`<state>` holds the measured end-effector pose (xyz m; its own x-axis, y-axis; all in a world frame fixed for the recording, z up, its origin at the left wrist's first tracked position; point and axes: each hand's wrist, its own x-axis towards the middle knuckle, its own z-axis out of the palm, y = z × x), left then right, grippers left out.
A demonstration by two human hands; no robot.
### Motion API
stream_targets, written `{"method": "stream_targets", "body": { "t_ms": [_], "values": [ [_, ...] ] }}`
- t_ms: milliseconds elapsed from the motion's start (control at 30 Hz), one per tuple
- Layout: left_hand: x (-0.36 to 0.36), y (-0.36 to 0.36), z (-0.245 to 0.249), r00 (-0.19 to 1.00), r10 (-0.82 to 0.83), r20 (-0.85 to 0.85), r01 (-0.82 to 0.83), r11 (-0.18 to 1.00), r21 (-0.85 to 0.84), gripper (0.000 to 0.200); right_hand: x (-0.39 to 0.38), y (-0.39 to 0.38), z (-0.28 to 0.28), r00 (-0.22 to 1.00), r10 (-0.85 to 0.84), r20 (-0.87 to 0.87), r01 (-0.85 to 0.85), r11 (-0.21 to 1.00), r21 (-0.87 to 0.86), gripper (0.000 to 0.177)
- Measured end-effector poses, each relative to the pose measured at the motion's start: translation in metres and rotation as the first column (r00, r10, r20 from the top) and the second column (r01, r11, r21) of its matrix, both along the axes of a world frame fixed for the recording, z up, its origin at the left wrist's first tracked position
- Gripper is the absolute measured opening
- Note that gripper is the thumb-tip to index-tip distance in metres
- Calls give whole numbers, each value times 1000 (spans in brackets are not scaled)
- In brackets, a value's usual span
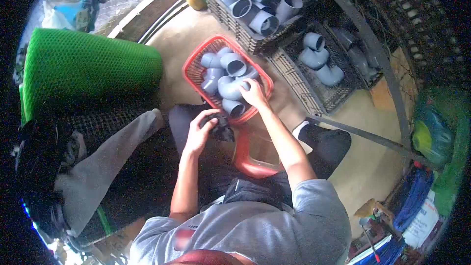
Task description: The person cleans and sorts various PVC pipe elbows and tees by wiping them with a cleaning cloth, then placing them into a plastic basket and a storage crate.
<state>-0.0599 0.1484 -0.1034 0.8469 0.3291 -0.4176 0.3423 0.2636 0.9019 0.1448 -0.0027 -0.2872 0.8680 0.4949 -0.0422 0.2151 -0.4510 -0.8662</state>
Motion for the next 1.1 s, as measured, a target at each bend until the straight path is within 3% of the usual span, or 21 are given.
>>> {"method": "stream_targets", "body": {
  "t_ms": [33, 67, 100, 200, 267, 300, 367, 433, 567, 700, 767, 800, 900, 933, 1000, 1033, 1100],
  "values": [
    [2, 3, -2, 999, 45, -24, -45, 999, -14, 26, 5, -8, 12, 997, -78, 3, 78, 997, 5, 28],
    [6, 7, -3, 997, 79, -14, -79, 997, -10, 24, 14, -19, -2, 980, -168, -106, 186, 964, 192, 16],
    [11, 11, -2, 993, 116, -8, -116, 993, -7, 23, 22, -35, 12, 961, -259, -95, 273, 945, 179, 11],
    [39, 31, -5, 987, 161, 28, -163, 981, 106, 21, 75, -99, -19, 909, -411, -68, 415, 880, 232, 8],
    [64, 43, -16, 978, 193, 84, -202, 973, 111, 20, 113, -138, -23, 819, -491, -297, 547, 826, 141, 11],
    [74, 47, -21, 974, 201, 107, -215, 966, 142, 20, 132, -151, -26, 775, -541, -326, 595, 798, 91, 15],
    [90, 52, -26, 972, 223, 73, -227, 973, 41, 19, 171, -172, -31, 664, -585, -466, 654, 756, -17, 27],
    [97, 52, -39, 978, 204, 51, -209, 966, 153, 18, 205, -178, -26, 586, -613, -529, 673, 732, -102, 40],
    [106, 47, -28, 992, 128, -20, -117, 953, 280, 17, 269, -179, -35, 635, -471, -612, 567, 823, -45, 82],
    [112, 47, -30, 991, 108, -84, -80, 955, 286, 18, 300, -145, -35, 577, -388, -718, 554, 832, -5, 97],
    [117, 45, -25, 991, 116, -74, -86, 941, 327, 20, 317, -134, -50, 519, -383, -764, 708, 694, 132, 100],
    [117, 45, -28, 991, 112, -71, -83, 942, 324, 20, 323, -135, -61, 513, -385, -767, 720, 680, 140, 100],
    [118, 46, -30, 996, 82, -45, -57, 916, 398, 21, 336, -146, -92, 529, -553, -644, 772, 629, 95, 65],
    [118, 45, -27, 994, 92, -62, -63, 927, 369, 21, 334, -146, -93, 526, -548, -650, 774, 626, 99, 65],
    [118, 43, -25, 991, 113, -64, -89, 948, 305, 19, 317, -149, -81, 499, -583, -641, 813, 572, 114, 36],
    [116, 43, -31, 995, 102, -19, -89, 930, 358, 18, 301, -148, -69, 495, -581, -647, 818, 563, 120, 36],
    [111, 43, -39, 993, 114, 11, -113, 958, 262, 21, 260, -147, -39, 709, -568, -418, 681, 706, 195, 31]
  ]
}}
